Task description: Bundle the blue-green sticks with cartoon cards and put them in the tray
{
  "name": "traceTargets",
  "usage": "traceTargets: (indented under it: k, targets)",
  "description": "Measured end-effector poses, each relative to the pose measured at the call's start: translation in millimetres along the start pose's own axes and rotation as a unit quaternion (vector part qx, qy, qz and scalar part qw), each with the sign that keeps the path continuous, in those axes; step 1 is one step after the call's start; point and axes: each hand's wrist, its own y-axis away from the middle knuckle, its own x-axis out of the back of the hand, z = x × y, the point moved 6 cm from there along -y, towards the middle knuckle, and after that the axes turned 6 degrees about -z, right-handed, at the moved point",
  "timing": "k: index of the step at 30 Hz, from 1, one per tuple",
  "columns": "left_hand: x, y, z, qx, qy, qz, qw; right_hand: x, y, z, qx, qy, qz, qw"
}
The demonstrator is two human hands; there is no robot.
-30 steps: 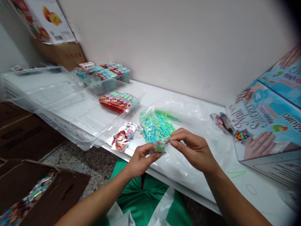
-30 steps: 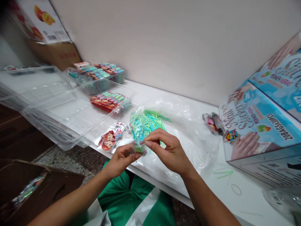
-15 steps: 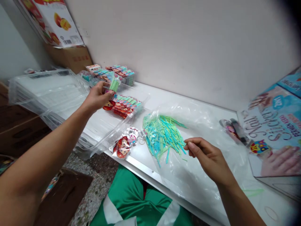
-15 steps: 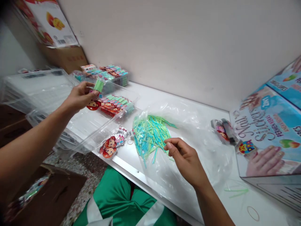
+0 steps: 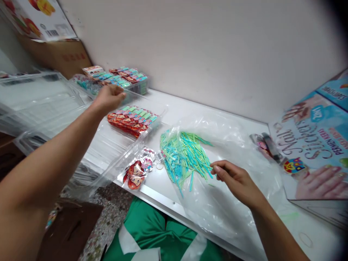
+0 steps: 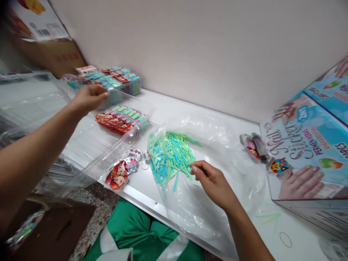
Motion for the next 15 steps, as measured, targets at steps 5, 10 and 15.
traceTargets:
  k: [5,10,15]
  targets:
    - [-22.1,102,74,-0.071,0.126,-0.032,0.989,-2,-44,23,0.044,0.115,0.003,0.992]
    - [-94.0,189,111,-0.072,0.156,-0.131,0.976,11,-89,23,0.068,0.289,0.074,0.952]
    - [-142.1,209,109,-0.077,0.076,-0.168,0.980,-14,-126,-27,0.203,0.488,0.120,0.840]
